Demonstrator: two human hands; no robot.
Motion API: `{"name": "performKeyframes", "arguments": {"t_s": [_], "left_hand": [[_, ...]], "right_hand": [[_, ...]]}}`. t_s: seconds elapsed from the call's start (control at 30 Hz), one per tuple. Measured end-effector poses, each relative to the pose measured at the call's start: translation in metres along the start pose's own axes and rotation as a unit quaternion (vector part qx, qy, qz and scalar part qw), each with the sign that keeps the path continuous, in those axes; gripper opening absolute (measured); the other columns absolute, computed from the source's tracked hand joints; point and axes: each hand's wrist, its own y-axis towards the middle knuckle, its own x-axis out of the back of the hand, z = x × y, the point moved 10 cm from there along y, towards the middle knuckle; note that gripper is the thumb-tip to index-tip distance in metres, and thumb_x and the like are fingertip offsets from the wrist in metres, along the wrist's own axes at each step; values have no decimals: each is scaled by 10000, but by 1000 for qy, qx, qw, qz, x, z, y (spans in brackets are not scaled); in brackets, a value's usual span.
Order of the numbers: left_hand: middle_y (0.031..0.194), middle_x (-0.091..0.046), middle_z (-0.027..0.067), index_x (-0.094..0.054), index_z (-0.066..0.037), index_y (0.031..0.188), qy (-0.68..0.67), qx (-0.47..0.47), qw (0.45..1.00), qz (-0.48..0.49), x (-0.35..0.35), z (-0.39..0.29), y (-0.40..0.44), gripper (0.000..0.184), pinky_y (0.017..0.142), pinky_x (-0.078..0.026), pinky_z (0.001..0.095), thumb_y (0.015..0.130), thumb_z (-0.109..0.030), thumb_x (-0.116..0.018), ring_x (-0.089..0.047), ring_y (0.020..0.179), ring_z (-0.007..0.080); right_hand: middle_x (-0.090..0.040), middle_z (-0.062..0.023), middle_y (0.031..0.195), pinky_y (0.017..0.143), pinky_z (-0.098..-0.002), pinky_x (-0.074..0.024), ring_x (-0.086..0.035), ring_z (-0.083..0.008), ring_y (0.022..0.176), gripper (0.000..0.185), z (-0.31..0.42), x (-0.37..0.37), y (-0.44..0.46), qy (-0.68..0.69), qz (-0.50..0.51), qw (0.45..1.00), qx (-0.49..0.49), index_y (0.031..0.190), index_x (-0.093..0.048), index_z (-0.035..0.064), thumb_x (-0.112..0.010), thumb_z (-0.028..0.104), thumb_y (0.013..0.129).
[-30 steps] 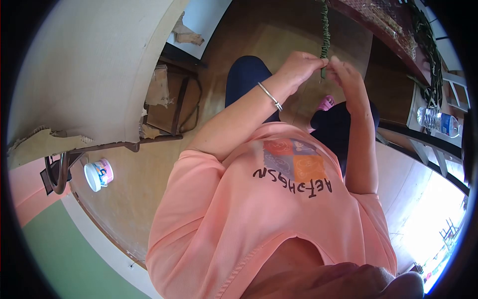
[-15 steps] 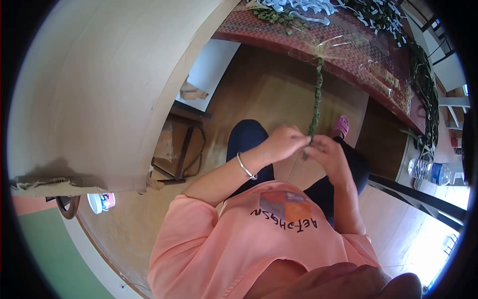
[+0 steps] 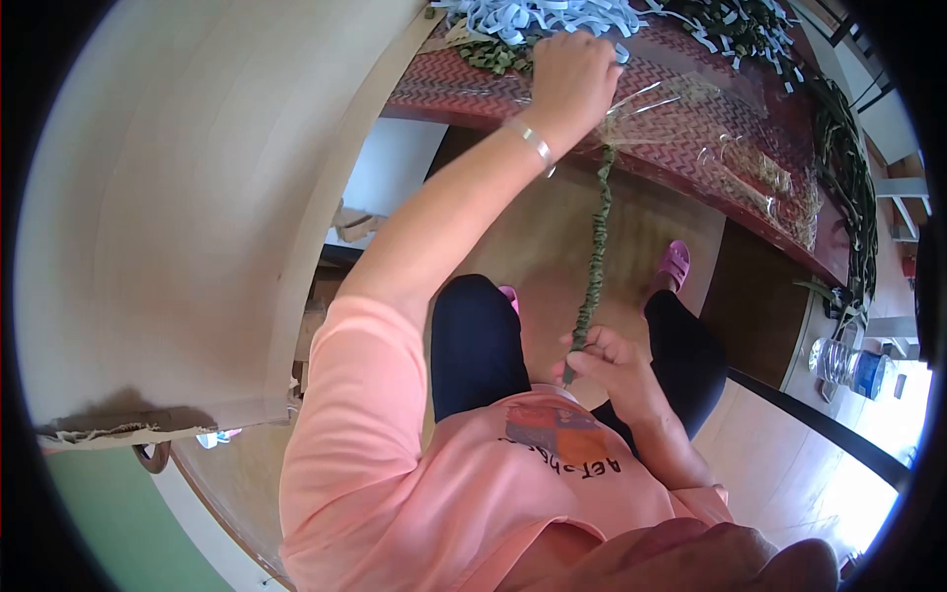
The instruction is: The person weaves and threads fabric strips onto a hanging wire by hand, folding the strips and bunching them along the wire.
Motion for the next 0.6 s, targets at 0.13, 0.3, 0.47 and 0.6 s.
{"name": "performKeyframes", "arguments": {"t_s": [0.13, 0.3, 0.47, 0.6], "left_hand": [[824, -628, 108, -636, -51, 727, 127, 88, 974, 167, -82, 15, 33, 242, 772, -362, 399, 799, -282, -637, -547, 828, 282], [811, -630, 100, -605, -20, 818, 123, 151, 950, 246, -118, 40, 42, 200, 696, -401, 348, 849, -217, -604, -563, 761, 227], [956, -621, 203, -587, 28, 1031, 33, 228, 918, 324, -148, 81, 50, 291, 760, -452, 480, 877, -178, -451, -608, 836, 337], [947, -638, 200, -634, 5, 959, 92, 210, 910, 345, -135, 74, 55, 320, 785, -421, 506, 878, -248, -456, -601, 847, 361]], "right_hand": [[-655, -130, 882, 727, -203, -459, -615, -155, 776, 253, -6, -3, -2, -10, 11, 997, -78, 1108, -514, -26, -533, 36, 864], [-667, -101, 884, 663, -163, -468, -613, -105, 742, 237, -9, -2, -1, -9, 33, 995, -90, 1096, -543, -21, -552, 70, 877], [-651, -138, 896, 762, -216, -475, -621, -160, 811, 248, -10, -4, -4, 2, 39, 993, -116, 1112, -503, -35, -528, 45, 878], [-651, -135, 902, 765, -219, -477, -620, -158, 813, 239, -11, -4, -3, 5, 41, 993, -109, 1104, -508, -36, -528, 35, 877]]}}
